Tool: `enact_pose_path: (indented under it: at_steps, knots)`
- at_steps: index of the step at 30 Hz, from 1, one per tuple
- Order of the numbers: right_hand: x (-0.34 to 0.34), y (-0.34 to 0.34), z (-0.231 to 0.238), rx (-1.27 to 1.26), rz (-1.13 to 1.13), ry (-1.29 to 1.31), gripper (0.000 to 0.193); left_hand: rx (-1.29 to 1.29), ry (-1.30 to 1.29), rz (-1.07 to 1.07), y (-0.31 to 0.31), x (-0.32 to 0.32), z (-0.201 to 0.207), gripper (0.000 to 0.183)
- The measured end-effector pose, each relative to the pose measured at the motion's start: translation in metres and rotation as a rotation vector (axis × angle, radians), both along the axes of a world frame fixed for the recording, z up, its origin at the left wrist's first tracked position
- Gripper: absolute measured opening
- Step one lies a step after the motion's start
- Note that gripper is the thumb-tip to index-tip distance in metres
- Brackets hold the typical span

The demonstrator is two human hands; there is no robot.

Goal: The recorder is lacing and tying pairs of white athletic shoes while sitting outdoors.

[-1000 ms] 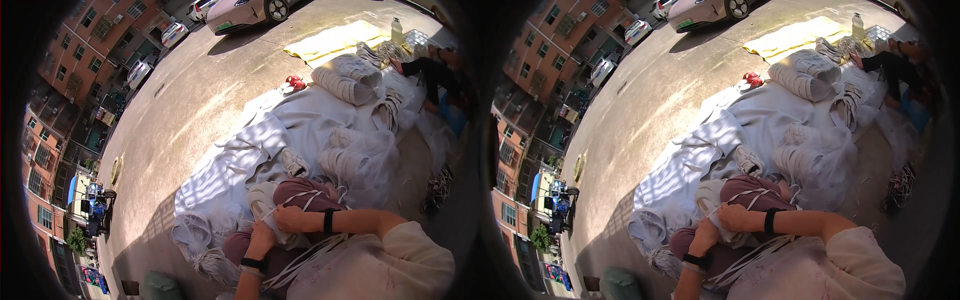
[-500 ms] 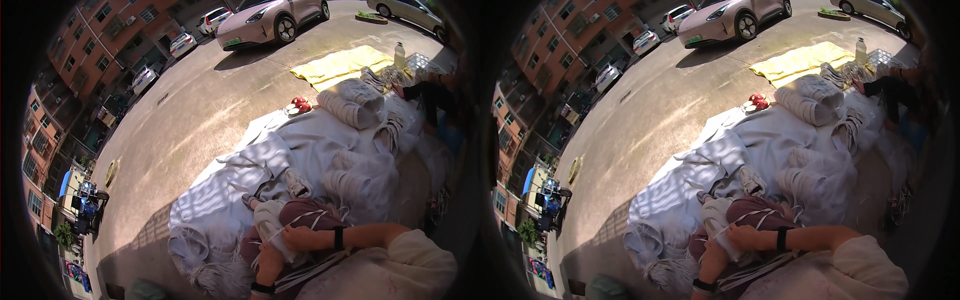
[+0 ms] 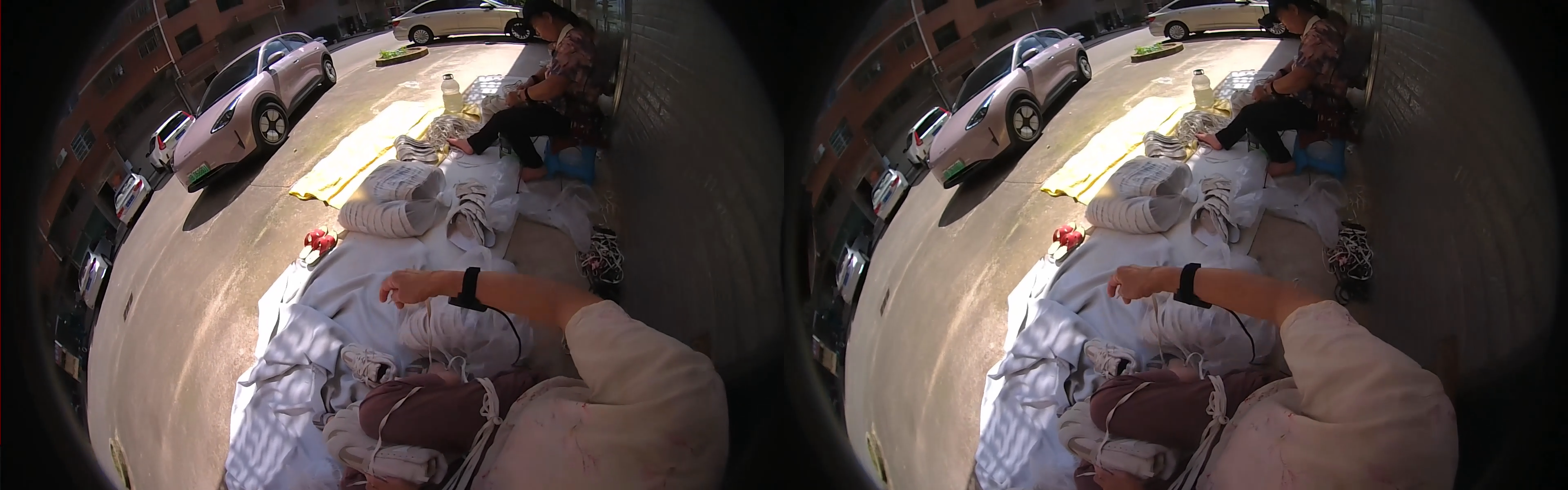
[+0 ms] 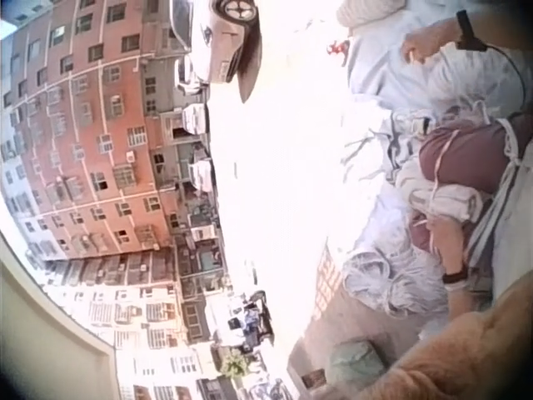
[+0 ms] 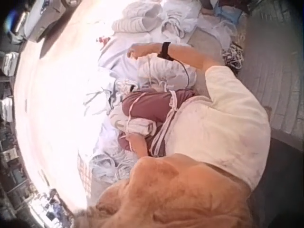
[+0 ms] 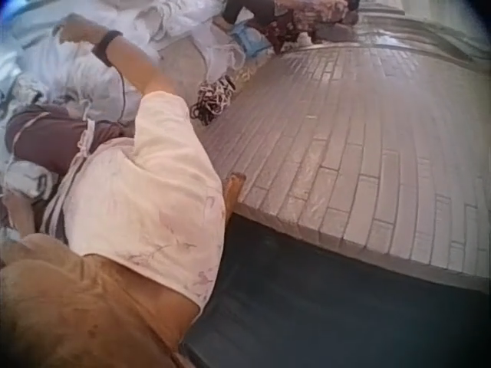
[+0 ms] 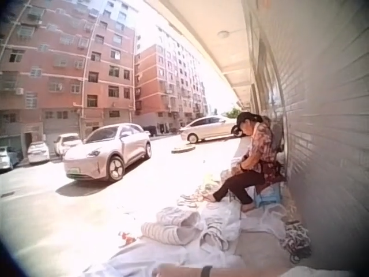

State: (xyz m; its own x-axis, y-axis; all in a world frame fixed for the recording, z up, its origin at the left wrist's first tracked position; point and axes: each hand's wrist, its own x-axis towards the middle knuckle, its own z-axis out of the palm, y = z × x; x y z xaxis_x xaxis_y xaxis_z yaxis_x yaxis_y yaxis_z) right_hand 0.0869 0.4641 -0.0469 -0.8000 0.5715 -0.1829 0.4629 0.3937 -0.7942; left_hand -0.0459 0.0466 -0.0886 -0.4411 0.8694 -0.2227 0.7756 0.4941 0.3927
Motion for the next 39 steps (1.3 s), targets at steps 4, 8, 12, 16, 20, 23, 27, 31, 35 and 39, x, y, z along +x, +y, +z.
enact_pose_path:
  at_steps: [4,8,12,16,20,23,27,31,35,39]
  knots:
    - [0.163,0.144,-0.003,-0.514,-0.753,0.35,0.04,0.057,-0.023,-0.112,0.006,0.003,0.018,0.047]
    - [0.225,0.174,0.067,-0.18,-1.183,0.399,0.057,-0.001,0.015,0.009,-0.011,-0.009,0.028,0.048]
    - [0.299,0.191,0.112,-0.02,-1.315,0.832,0.04,0.019,0.024,0.004,-0.006,-0.01,0.036,0.049]
    - [0.297,0.201,0.1,-0.111,-1.179,0.696,0.051,-0.05,-0.116,0.108,0.006,-0.009,0.042,0.051]
    - [0.189,0.186,0.08,-0.492,-0.948,0.284,0.043,0.046,-0.055,0.118,0.001,-0.007,0.033,0.05]
    - [0.077,0.138,0.038,0.268,-0.549,0.158,0.07,0.167,0.028,0.187,-0.015,-0.008,0.042,0.044]
    - [-0.053,0.063,0.046,0.12,0.037,0.165,0.043,0.379,-0.054,0.416,-0.039,-0.017,0.048,0.034]
    - [-0.131,0.031,0.105,0.287,0.056,0.25,0.078,0.495,-0.261,0.649,-0.057,-0.026,0.042,0.032]
    - [-0.126,0.042,0.167,0.188,-0.179,0.406,0.076,0.458,0.17,-0.139,-0.124,-0.114,-0.132,0.028]
    - [-0.106,0.062,0.164,0.339,-0.179,0.307,0.063,0.575,-0.416,0.701,-0.048,-0.019,0.019,0.029]
